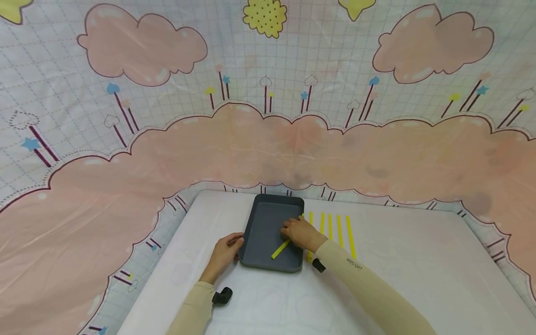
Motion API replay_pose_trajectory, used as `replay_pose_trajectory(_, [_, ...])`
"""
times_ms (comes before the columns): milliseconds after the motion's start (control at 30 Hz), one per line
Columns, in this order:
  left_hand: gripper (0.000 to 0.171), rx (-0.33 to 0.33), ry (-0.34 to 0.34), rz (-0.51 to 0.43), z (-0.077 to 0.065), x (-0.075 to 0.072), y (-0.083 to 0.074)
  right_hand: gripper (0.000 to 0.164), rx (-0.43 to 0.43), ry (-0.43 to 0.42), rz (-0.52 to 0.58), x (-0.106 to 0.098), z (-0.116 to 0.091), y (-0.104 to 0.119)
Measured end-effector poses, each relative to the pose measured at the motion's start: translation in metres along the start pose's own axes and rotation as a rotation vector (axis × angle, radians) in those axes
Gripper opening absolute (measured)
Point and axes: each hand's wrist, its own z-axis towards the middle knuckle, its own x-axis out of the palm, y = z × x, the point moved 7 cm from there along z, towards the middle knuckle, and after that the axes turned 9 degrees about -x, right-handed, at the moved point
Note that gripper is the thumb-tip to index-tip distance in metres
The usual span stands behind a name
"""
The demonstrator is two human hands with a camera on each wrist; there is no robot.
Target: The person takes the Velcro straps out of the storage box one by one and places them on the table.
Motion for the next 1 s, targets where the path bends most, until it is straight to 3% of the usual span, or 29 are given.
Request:
replay_pose_trajectory(200, [0.033,0.003,0.0,0.002,0.0,0.001,-0.001,0.014,0.014,0.03,-0.017,0.001,-0.001,0.0])
replay_pose_trajectory(400, [0.034,0.009,0.001,-0.005,0.0,0.001,0.0,0.015,-0.035,0.0,-0.08,-0.003,-0.002,0.003])
replay_pose_trajectory(567, [0.034,0.013,0.003,-0.001,-0.001,0.001,0.0,0.011,-0.068,-0.063,-0.125,-0.006,-0.004,0.006])
replay_pose_trajectory(1000, [0.035,-0.009,0.009,-0.013,-0.004,0.0,-0.001,0.012,-0.058,-0.25,-0.137,-0.019,-0.008,0.004])
